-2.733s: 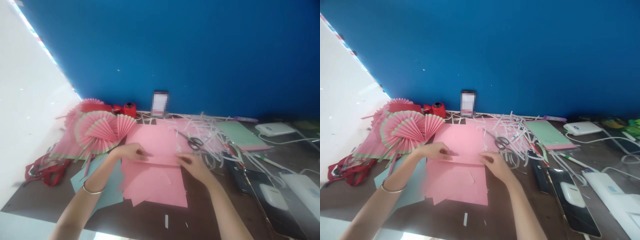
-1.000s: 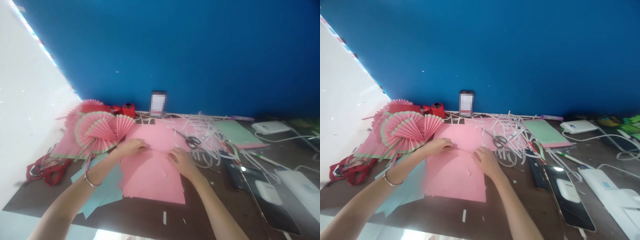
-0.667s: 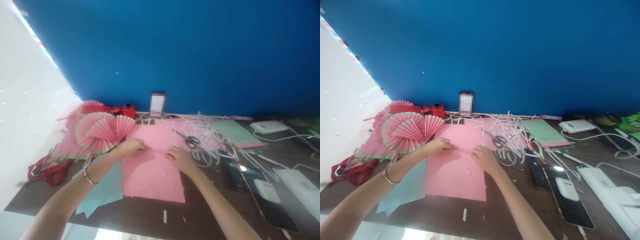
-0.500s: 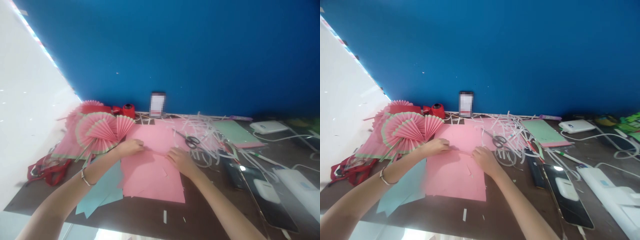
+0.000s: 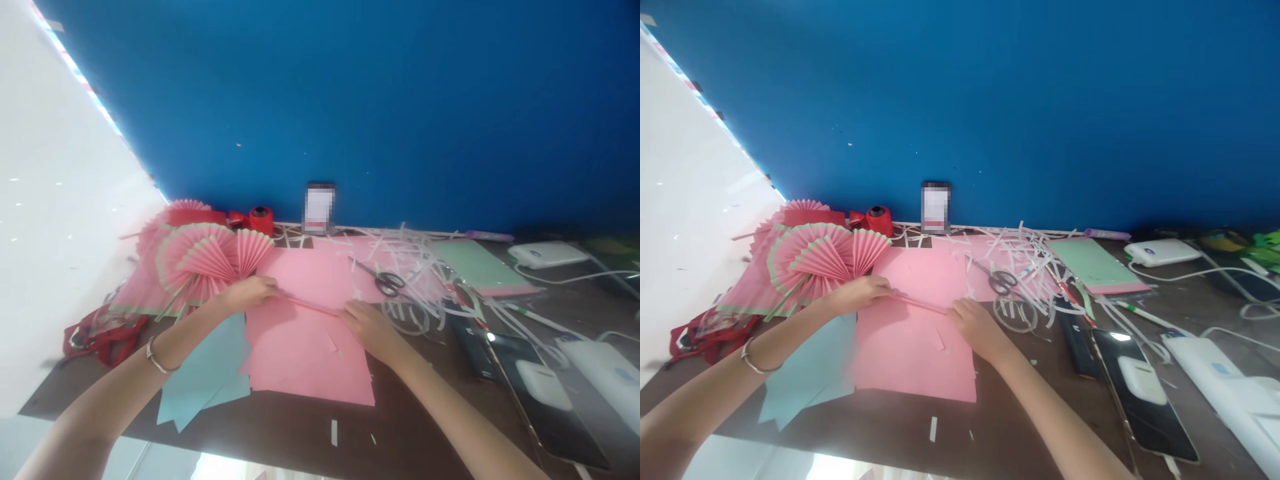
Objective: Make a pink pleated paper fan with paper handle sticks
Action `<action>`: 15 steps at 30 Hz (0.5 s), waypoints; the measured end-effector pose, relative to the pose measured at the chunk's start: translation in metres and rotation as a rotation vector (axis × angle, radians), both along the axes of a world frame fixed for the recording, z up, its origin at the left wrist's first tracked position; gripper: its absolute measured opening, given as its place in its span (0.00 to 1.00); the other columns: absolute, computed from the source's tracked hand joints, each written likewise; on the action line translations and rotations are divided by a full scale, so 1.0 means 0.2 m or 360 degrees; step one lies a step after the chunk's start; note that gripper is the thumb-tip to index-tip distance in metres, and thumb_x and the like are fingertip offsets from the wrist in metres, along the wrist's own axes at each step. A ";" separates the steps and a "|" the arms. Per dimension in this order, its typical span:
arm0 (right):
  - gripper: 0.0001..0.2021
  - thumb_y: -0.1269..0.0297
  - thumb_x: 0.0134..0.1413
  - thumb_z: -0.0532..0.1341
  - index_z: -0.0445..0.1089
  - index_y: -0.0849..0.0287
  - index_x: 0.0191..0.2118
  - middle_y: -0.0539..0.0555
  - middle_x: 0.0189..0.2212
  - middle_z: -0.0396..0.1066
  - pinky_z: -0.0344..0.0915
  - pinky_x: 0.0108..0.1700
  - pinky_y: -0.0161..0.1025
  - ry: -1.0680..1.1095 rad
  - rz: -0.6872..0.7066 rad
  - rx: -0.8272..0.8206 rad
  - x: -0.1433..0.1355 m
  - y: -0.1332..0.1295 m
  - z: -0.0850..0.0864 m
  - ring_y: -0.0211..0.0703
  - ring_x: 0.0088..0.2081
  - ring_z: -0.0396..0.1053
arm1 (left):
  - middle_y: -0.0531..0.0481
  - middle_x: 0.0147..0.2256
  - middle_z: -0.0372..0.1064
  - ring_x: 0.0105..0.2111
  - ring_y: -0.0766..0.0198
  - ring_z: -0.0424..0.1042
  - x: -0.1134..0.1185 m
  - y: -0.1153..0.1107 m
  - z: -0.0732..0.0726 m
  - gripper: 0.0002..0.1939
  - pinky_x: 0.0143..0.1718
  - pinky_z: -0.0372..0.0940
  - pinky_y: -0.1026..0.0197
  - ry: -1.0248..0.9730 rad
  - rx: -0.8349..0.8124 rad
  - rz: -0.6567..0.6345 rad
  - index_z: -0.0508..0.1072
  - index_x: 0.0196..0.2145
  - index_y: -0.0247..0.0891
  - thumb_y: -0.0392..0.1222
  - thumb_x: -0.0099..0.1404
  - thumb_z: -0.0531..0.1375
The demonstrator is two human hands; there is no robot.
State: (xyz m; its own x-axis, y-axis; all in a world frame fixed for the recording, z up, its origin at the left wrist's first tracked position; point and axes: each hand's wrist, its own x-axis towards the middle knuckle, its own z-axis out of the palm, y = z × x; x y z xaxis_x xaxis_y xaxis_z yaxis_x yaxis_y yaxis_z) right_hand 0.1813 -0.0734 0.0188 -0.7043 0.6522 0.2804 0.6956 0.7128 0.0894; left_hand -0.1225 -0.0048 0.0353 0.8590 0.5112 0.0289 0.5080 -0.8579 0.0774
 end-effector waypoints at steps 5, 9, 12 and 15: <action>0.10 0.77 0.56 0.50 0.67 0.61 0.34 0.55 0.28 0.63 0.57 0.38 0.40 -0.0009 -0.0003 -0.0009 0.00 0.00 0.00 0.44 0.32 0.60 | 0.47 0.35 0.68 0.37 0.64 0.67 -0.01 0.01 0.01 0.18 0.36 0.62 0.64 0.0085 0.0076 -0.0124 0.68 0.46 0.38 0.25 0.62 0.49; 0.11 0.77 0.56 0.49 0.67 0.62 0.36 0.55 0.28 0.63 0.58 0.38 0.41 -0.0013 0.0040 -0.0012 0.01 0.00 -0.01 0.44 0.32 0.60 | 0.45 0.37 0.68 0.37 0.62 0.66 -0.03 -0.02 -0.02 0.13 0.35 0.62 0.62 0.0157 0.0283 -0.0194 0.68 0.43 0.34 0.28 0.63 0.49; 0.11 0.79 0.55 0.49 0.67 0.62 0.36 0.56 0.28 0.63 0.59 0.37 0.41 -0.0049 0.0053 0.0015 0.00 -0.01 -0.01 0.45 0.31 0.60 | 0.43 0.37 0.68 0.37 0.61 0.65 -0.03 -0.04 -0.04 0.12 0.33 0.62 0.61 0.0172 0.0357 -0.0216 0.69 0.42 0.32 0.29 0.65 0.49; 0.12 0.81 0.54 0.48 0.67 0.63 0.36 0.57 0.29 0.64 0.59 0.38 0.42 -0.0123 0.0043 0.0026 -0.02 -0.03 0.01 0.46 0.32 0.61 | 0.42 0.38 0.68 0.37 0.61 0.65 -0.04 -0.05 -0.05 0.13 0.29 0.61 0.63 0.0194 0.0359 -0.0174 0.68 0.42 0.31 0.28 0.65 0.47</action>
State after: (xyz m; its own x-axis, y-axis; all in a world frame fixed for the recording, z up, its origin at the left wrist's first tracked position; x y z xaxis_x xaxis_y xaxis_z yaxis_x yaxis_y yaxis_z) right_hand 0.1771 -0.0800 0.0205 -0.7415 0.6285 0.2349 0.6668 0.7293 0.1535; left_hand -0.1296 -0.0153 0.0256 0.9127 0.4078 0.0244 0.4054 -0.8967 -0.1777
